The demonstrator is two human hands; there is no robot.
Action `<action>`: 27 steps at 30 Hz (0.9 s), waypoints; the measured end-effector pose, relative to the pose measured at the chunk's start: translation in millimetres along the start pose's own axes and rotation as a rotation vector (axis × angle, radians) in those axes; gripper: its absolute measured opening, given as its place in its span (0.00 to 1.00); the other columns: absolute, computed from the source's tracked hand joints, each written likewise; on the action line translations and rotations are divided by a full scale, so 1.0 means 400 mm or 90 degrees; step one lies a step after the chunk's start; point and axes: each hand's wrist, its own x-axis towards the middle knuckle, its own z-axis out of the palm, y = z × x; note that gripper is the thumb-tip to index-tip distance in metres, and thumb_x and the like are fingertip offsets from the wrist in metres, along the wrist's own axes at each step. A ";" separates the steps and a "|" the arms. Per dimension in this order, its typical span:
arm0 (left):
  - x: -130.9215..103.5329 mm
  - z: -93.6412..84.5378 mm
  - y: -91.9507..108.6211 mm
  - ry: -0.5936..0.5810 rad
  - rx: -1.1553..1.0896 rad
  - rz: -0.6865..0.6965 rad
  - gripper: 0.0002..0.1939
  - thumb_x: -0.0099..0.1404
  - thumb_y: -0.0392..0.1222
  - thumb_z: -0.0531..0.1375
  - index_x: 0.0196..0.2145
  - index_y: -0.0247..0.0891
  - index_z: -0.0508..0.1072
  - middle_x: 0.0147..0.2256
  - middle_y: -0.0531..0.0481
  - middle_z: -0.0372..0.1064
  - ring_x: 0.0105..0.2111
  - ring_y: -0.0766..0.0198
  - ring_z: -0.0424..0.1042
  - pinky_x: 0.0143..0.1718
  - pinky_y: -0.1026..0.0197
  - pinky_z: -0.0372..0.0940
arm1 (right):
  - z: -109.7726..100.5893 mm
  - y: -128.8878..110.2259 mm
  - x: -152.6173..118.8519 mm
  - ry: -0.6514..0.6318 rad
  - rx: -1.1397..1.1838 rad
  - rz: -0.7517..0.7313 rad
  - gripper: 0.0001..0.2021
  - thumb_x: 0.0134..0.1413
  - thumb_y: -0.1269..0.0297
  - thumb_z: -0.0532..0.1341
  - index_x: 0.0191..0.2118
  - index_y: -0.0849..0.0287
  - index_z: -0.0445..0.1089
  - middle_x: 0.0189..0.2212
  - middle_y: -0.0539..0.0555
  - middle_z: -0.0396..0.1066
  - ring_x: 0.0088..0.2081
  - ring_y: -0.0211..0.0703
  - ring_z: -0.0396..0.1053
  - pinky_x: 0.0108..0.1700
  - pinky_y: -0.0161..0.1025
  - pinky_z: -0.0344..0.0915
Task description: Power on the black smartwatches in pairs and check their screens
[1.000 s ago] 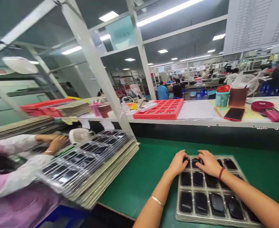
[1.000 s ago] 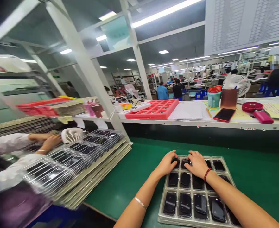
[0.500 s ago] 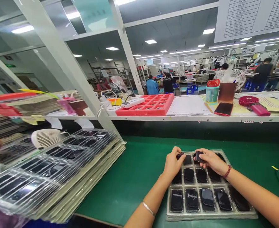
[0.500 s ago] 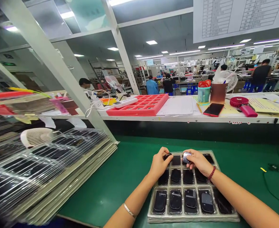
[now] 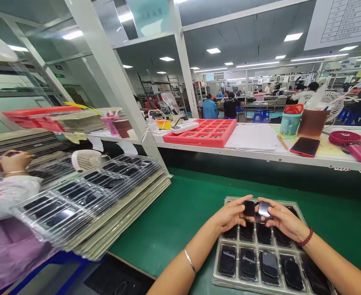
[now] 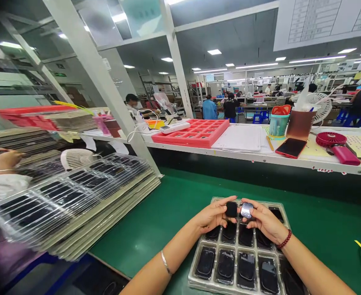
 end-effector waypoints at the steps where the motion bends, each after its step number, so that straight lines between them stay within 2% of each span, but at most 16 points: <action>1: 0.002 -0.002 -0.002 -0.006 -0.005 -0.006 0.30 0.58 0.42 0.61 0.57 0.42 0.59 0.51 0.38 0.65 0.38 0.58 0.74 0.26 0.67 0.65 | 0.000 -0.001 0.000 -0.002 0.007 -0.002 0.20 0.53 0.63 0.62 0.53 0.52 0.65 0.48 0.56 0.67 0.36 0.39 0.70 0.34 0.35 0.71; 4: 0.007 -0.006 -0.007 0.011 -0.015 -0.007 0.30 0.57 0.41 0.62 0.57 0.42 0.59 0.52 0.39 0.64 0.38 0.58 0.74 0.27 0.67 0.66 | -0.003 -0.001 0.000 -0.008 0.021 -0.015 0.22 0.53 0.63 0.62 0.55 0.50 0.62 0.47 0.55 0.67 0.39 0.40 0.70 0.37 0.37 0.71; 7: 0.009 -0.006 -0.011 0.038 -0.011 0.001 0.29 0.57 0.41 0.62 0.56 0.41 0.61 0.47 0.40 0.67 0.33 0.62 0.74 0.24 0.70 0.64 | -0.006 -0.001 0.000 -0.010 0.021 -0.021 0.23 0.53 0.62 0.62 0.55 0.50 0.62 0.47 0.55 0.67 0.38 0.39 0.70 0.37 0.37 0.70; 15: 0.010 0.001 -0.012 0.076 0.039 0.028 0.29 0.50 0.46 0.67 0.49 0.37 0.65 0.33 0.48 0.70 0.22 0.71 0.70 0.21 0.71 0.61 | -0.003 0.002 0.000 -0.011 -0.050 -0.029 0.19 0.51 0.60 0.64 0.50 0.55 0.67 0.43 0.55 0.69 0.23 0.30 0.65 0.28 0.31 0.68; 17: 0.010 0.003 -0.012 0.086 0.056 0.035 0.28 0.51 0.46 0.66 0.48 0.36 0.65 0.32 0.48 0.69 0.23 0.69 0.70 0.23 0.69 0.63 | -0.002 0.007 0.001 -0.006 -0.088 -0.039 0.20 0.50 0.59 0.64 0.50 0.55 0.67 0.42 0.55 0.69 0.24 0.32 0.67 0.29 0.33 0.69; 21: 0.011 0.013 -0.014 0.107 0.095 0.048 0.25 0.56 0.45 0.63 0.49 0.36 0.65 0.40 0.42 0.69 0.32 0.63 0.73 0.29 0.65 0.66 | -0.001 0.019 0.007 0.021 -0.139 -0.059 0.23 0.52 0.55 0.62 0.53 0.56 0.64 0.46 0.58 0.68 0.35 0.42 0.72 0.36 0.39 0.71; 24: 0.014 0.023 -0.019 0.142 0.154 0.075 0.25 0.56 0.40 0.61 0.52 0.36 0.64 0.44 0.42 0.67 0.35 0.62 0.72 0.29 0.65 0.66 | -0.003 0.025 0.011 0.047 -0.162 -0.070 0.23 0.52 0.55 0.61 0.53 0.55 0.64 0.46 0.57 0.67 0.39 0.45 0.71 0.38 0.42 0.71; 27: 0.020 0.027 -0.026 0.157 0.214 0.090 0.26 0.53 0.32 0.59 0.51 0.35 0.63 0.42 0.43 0.69 0.35 0.63 0.71 0.27 0.67 0.64 | 0.001 0.026 0.011 0.056 -0.205 -0.085 0.21 0.51 0.61 0.60 0.53 0.56 0.63 0.41 0.56 0.69 0.38 0.44 0.71 0.37 0.41 0.71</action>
